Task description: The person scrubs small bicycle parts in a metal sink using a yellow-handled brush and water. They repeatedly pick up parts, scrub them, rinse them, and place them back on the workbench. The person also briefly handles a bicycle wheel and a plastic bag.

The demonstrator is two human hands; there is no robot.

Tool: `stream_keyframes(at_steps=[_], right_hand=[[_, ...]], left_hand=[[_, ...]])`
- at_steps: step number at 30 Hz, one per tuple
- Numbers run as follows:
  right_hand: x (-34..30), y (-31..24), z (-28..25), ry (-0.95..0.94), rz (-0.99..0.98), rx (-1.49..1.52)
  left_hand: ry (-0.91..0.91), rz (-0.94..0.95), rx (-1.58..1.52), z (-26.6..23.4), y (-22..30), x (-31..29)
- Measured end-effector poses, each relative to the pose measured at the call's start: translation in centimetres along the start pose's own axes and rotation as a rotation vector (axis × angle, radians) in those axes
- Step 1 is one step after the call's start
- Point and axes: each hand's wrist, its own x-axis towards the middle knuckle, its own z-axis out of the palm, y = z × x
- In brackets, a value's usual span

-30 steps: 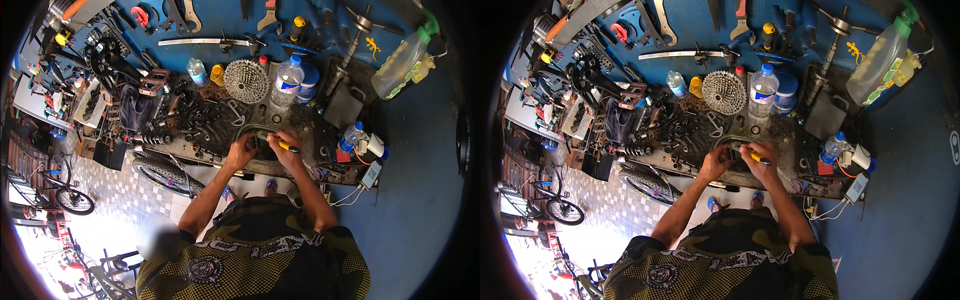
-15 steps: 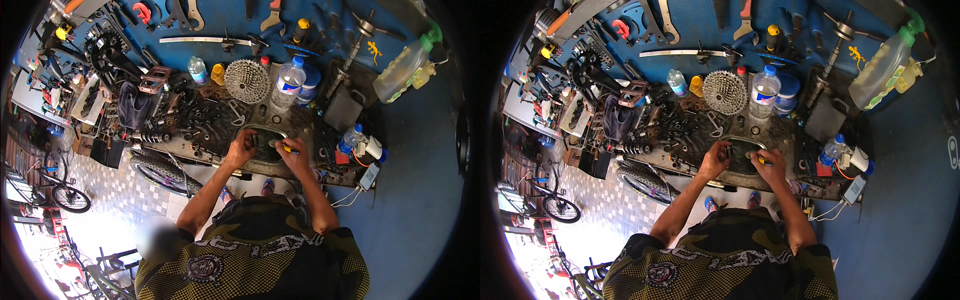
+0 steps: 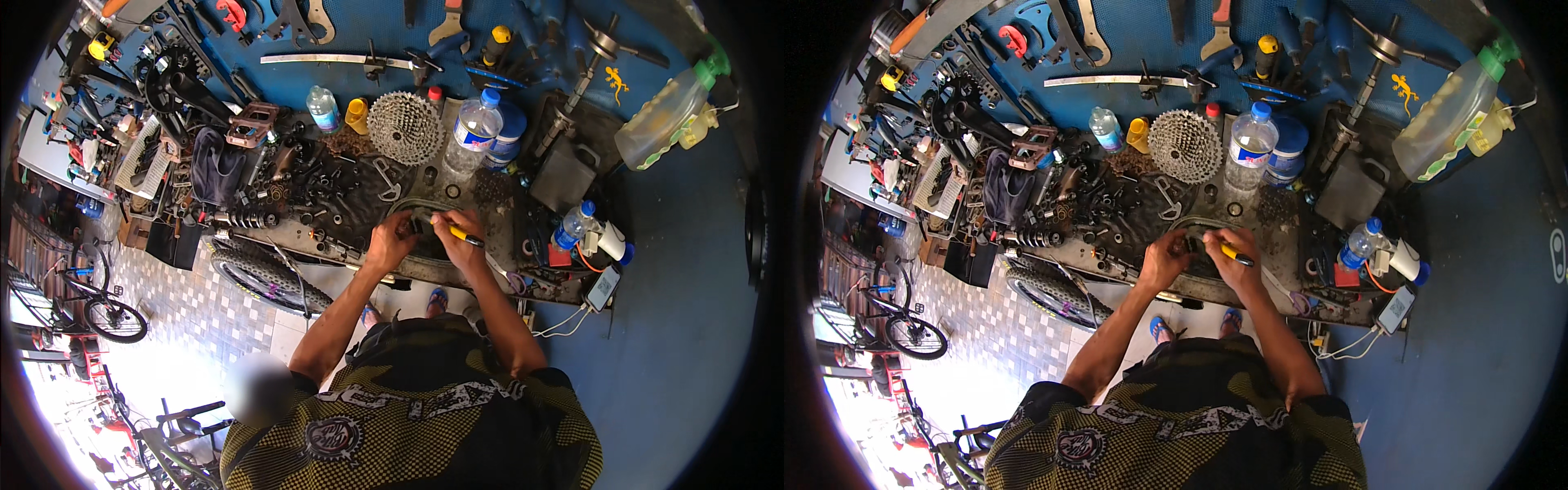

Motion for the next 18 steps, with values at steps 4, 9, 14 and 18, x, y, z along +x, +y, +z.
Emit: stream_keyframes(at_steps=[4,9,14,18], right_hand=[[-0.7,1.6,-1.8,-0.028,-0.111,-0.234],[-2.9,4.0,-3.5,-0.066,-0.173,-0.386],[-1.9,-0.4,-2.6,-0.086,0.003,0.024],[-1.5,-1.0,-1.2,-0.025,-0.094,0.032]], left_hand=[[-0.012,0.025,-0.048,-1.0,-0.4,-0.2],[-0.047,0.010,-0.044,-1.1,0.0,0.1],[-0.072,-0.007,-0.064,-0.5,-0.7,0.1],[-0.074,0.018,-0.003,-0.2,-0.3,0.0]])
